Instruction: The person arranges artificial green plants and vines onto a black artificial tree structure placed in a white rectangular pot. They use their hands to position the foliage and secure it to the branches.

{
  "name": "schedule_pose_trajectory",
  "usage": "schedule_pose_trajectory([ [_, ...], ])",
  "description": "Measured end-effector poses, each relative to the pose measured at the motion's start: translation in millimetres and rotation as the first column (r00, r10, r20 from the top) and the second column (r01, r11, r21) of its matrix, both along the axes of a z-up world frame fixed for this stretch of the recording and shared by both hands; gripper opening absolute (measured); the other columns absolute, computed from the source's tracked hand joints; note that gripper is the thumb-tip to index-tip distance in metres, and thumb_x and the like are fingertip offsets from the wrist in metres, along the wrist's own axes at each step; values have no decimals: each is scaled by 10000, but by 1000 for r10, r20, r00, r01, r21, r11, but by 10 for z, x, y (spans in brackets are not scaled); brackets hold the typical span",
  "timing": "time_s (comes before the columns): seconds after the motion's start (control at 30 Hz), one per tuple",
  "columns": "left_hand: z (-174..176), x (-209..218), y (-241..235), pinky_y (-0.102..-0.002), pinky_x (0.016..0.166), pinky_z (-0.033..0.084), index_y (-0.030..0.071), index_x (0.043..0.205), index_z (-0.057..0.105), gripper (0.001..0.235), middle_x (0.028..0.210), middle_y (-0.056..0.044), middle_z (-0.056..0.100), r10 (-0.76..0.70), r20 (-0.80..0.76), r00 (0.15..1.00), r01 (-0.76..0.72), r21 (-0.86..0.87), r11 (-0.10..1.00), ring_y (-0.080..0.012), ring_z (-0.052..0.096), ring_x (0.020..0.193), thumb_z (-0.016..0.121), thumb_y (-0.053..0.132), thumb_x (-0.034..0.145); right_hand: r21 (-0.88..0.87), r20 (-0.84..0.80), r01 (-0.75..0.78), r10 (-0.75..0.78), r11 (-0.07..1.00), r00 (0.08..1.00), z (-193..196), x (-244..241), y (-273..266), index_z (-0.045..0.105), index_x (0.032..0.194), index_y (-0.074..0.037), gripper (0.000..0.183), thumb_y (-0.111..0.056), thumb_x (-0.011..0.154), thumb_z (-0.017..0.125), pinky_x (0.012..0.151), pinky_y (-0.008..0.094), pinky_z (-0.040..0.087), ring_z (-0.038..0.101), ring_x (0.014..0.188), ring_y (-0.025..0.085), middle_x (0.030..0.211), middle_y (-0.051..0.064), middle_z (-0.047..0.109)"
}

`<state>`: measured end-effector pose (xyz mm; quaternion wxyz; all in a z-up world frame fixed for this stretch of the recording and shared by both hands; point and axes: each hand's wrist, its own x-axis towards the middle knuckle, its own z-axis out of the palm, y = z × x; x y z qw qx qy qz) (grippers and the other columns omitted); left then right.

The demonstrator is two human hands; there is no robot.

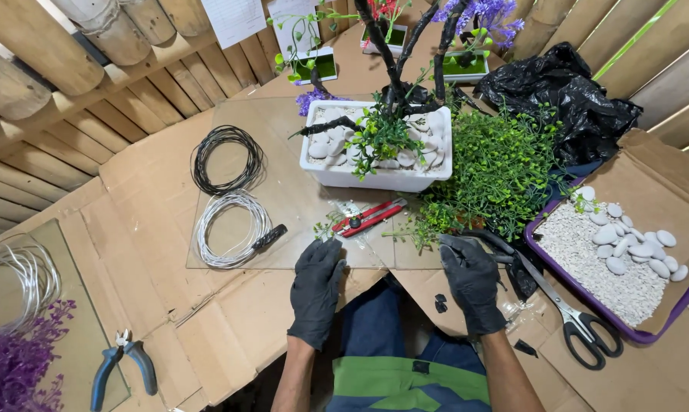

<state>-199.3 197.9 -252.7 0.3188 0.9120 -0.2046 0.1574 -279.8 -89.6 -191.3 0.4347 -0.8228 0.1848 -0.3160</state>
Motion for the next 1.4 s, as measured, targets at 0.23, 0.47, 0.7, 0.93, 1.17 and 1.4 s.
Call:
schedule_pose_trajectory([
  [0.23,-65,-79,21,-378,1253,325,274,1398,665,407,1439,26,658,-35,-54,998,31,-81,996,-236,513,1414,639,405,1013,41,-20,-12,13,999,1000,55,20,21,818,1062,-144,158,-178,908,834,734,426,627,728,908,361,938,140,771],
  [0.47,86,-120,10,-371,1224,368,206,1340,704,360,1421,-3,663,-46,-24,999,41,-176,983,-241,518,1409,676,291,992,-22,16,-108,108,994,994,-96,-4,-55,785,1122,-110,180,-155,950,755,813,407,621,731,961,310,1029,117,760],
  [0.7,99,-135,-17,-366,1271,308,241,1321,723,370,1389,11,693,8,-58,998,-18,-178,984,-225,561,1377,744,294,956,-16,11,-63,63,998,998,-11,22,-4,816,1079,-165,159,-154,920,822,716,386,646,732,913,333,946,110,781],
  [0.93,87,-148,-29,-377,1269,324,199,1304,735,354,1371,-10,704,-7,-37,999,0,-191,982,-232,576,1365,754,242,953,22,20,-62,62,998,998,41,-16,26,820,1109,-171,177,-126,938,811,768,425,649,735,926,334,966,91,784],
  [1.17,-11,-90,12,-405,1230,401,140,1294,739,321,1333,-59,721,99,58,993,-80,-264,961,-268,624,1297,745,172,975,-2,47,-86,86,996,995,-11,-1,5,811,1130,-159,184,-109,954,796,792,449,644,729,950,360,991,109,778],
  [1.4,442,170,-83,-391,1191,452,176,1350,704,397,1374,-38,698,156,148,977,-135,-140,981,-264,598,1325,762,285,972,-81,16,-116,117,990,993,-77,-48,-17,794,1173,-143,202,-89,980,769,811,489,649,721,963,374,1020,116,766],
])
